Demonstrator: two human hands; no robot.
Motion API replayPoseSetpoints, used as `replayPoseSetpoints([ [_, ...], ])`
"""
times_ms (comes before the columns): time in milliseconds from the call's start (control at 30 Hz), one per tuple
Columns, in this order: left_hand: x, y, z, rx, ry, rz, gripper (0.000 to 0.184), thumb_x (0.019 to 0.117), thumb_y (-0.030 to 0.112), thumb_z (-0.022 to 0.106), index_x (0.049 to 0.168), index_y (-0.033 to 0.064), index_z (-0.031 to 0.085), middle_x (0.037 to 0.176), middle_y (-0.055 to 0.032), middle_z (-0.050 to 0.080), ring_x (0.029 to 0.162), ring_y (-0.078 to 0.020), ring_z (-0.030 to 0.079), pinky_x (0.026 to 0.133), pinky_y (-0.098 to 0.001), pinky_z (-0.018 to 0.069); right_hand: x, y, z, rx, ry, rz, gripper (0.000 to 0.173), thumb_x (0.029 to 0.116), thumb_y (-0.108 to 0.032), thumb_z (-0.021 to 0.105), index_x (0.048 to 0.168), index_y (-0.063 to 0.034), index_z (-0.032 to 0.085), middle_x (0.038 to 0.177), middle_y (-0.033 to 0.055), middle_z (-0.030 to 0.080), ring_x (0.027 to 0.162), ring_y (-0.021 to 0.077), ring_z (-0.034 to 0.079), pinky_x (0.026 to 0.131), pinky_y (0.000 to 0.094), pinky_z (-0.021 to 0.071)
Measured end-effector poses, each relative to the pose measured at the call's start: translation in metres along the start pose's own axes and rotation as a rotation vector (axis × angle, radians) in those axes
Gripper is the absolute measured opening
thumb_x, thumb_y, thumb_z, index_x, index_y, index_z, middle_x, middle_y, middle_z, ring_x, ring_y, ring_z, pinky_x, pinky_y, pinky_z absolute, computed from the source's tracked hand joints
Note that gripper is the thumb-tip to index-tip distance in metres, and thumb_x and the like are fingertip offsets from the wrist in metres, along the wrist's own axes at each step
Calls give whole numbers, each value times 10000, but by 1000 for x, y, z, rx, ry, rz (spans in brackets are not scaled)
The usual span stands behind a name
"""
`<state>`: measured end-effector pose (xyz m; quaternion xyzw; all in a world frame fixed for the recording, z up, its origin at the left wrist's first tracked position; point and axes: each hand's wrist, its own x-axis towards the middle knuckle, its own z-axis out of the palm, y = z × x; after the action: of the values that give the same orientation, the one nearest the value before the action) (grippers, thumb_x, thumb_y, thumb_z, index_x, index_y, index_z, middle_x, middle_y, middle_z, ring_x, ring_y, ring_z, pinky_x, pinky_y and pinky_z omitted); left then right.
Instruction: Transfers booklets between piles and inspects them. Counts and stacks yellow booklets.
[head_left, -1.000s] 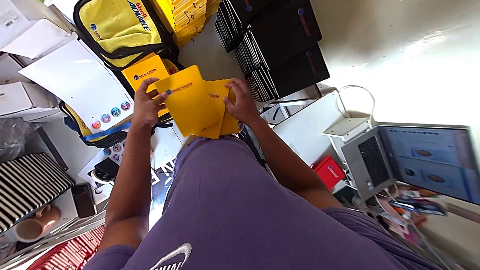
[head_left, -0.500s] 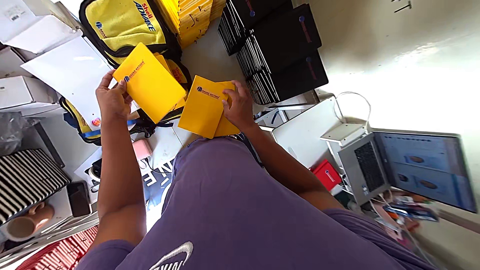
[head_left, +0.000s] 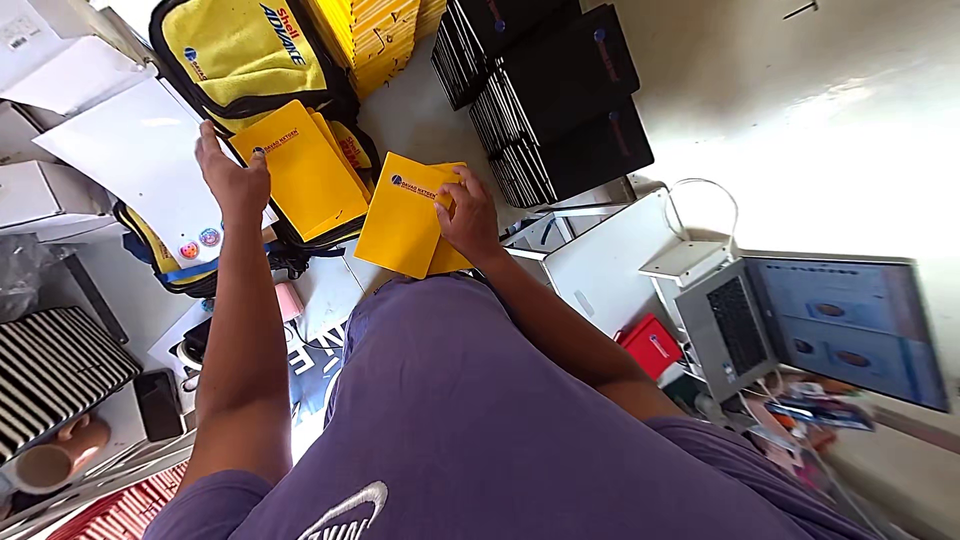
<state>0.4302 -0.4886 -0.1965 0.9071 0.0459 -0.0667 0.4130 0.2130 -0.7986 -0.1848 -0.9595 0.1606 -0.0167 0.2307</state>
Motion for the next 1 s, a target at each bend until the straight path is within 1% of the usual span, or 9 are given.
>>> replayPoseSetpoints([
  [33, -8, 10, -3, 55, 14, 55, 805, 911, 220, 676, 1595, 14, 305, 1603, -281, 336, 1468, -413, 366, 1188, -554, 333, 0, 0, 0, 1, -2, 4, 243, 957, -295, 674, 1122, -135, 751, 1519, 82, 514, 1292, 308, 552, 1010, 511, 496],
  [67, -19, 21, -4, 79, -1, 101, 762, 924, 221, 661, 1576, 4, 333, 1585, -295, 353, 1451, -438, 378, 1176, -573, 341, 0, -1, 0, 2, -5, 8, 244, 956, -293, 675, 1119, -129, 750, 1518, 79, 515, 1290, 307, 553, 1007, 512, 497],
  [167, -52, 44, 3, 67, -298, 205, 491, 1037, 214, 562, 1481, 28, 468, 1383, -214, 606, 1180, -327, 666, 985, -514, 569, 3, -3, -1, 0, -31, 26, 247, 953, -290, 674, 1112, -116, 747, 1527, 72, 505, 1294, 303, 547, 1012, 513, 493],
  [233, -72, 46, 17, 26, -555, 263, 391, 1056, 184, 545, 1412, 22, 540, 1291, -185, 664, 1102, -289, 704, 956, -505, 587, 6, -5, -2, 0, -38, 42, 235, 946, -284, 677, 1084, -110, 754, 1534, 64, 502, 1295, 301, 548, 1012, 523, 487],
  [300, -91, 43, 32, 18, -674, 303, 386, 1036, 157, 577, 1396, 17, 561, 1298, -179, 667, 1123, -279, 702, 976, -493, 579, 9, -7, -3, 5, -39, 58, 225, 938, -276, 683, 1052, -99, 761, 1541, 58, 499, 1281, 297, 555, 1009, 529, 479],
  [467, -121, 33, 60, -66, -673, 237, 402, 1016, 150, 625, 1393, 28, 555, 1357, -178, 632, 1034, -259, 731, 923, -459, 607, 12, -7, -6, 1, -65, 71, 196, 923, -262, 697, 1015, -100, 761, 1550, 45, 488, 1279, 297, 552, 996, 536, 477],
  [667, -120, 36, 68, -56, -664, 198, 399, 1018, 180, 632, 1385, 60, 533, 1317, -146, 654, 905, -221, 744, 837, -436, 626, 16, -6, -8, -15, -103, 75, 194, 907, -267, 704, 1007, -110, 762, 1569, 29, 466, 1295, 289, 539, 1003, 539, 473],
  [867, -114, 41, 75, -17, -677, 183, 421, 1009, 204, 646, 1382, 65, 507, 1270, -163, 671, 883, -259, 738, 816, -485, 613, 19, -7, -10, -16, -136, 104, 193, 897, -274, 718, 1001, -119, 770, 1577, 17, 455, 1297, 286, 533, 1017, 536, 466],
  [1000, -118, 50, 78, 12, -635, 135, 392, 1002, 206, 649, 1350, 80, 522, 1194, -123, 714, 898, -258, 741, 818, -503, 607, 22, -8, -13, -7, -156, 123, 191, 888, -268, 727, 996, -117, 771, 1589, 7, 443, 1310, 288, 528, 1011, 545, 469],
])
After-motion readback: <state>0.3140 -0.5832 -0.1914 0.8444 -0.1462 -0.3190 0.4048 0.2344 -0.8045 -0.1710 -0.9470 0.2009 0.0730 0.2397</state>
